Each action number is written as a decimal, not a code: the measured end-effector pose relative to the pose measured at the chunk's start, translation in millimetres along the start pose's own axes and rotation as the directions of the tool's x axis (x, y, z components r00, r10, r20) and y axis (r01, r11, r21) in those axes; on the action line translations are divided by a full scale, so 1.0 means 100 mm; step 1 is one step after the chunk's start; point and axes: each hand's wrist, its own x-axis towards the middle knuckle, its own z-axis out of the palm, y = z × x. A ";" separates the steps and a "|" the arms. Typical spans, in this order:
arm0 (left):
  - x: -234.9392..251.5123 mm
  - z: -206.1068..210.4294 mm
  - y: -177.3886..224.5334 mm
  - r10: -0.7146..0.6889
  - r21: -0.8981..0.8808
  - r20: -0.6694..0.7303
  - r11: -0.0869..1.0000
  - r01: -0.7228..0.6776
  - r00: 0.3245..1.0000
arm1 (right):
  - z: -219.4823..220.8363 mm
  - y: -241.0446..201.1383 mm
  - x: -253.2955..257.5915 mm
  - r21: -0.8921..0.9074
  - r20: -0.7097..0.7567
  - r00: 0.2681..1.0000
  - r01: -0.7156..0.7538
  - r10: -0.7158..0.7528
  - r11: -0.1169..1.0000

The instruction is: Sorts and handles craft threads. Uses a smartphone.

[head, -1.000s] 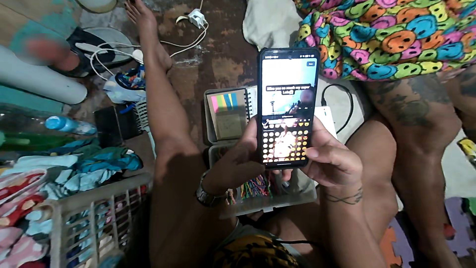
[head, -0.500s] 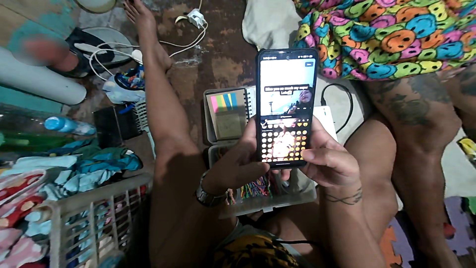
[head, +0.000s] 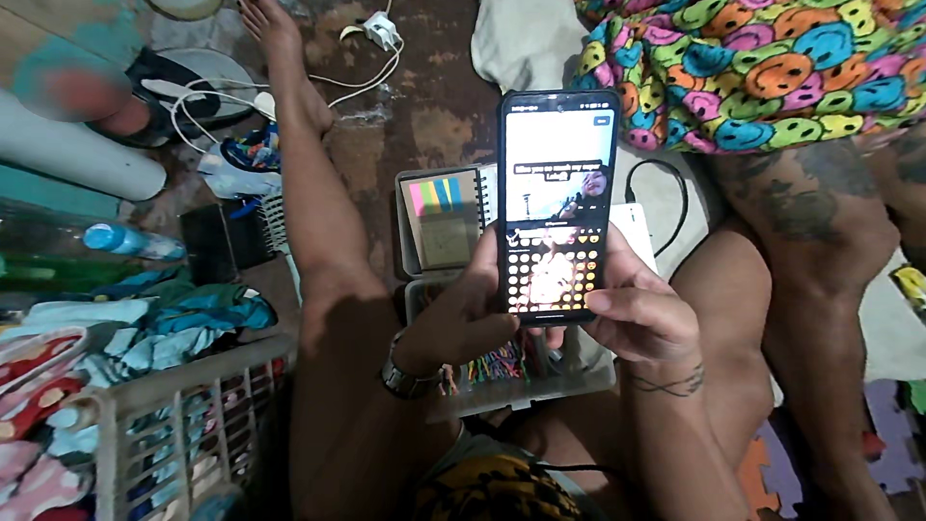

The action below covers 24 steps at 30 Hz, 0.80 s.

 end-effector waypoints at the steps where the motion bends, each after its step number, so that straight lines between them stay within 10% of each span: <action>1: 0.00 0.00 0.00 -0.003 -0.008 -0.003 1.000 0.003 1.000 | 0.00 0.00 0.00 0.004 0.003 1.000 0.002 -0.002 1.000; 24: -0.02 -0.04 -0.07 -0.051 -0.049 -0.009 0.998 0.050 0.999 | 0.00 -0.02 -0.02 0.034 0.014 1.000 0.002 -0.002 0.999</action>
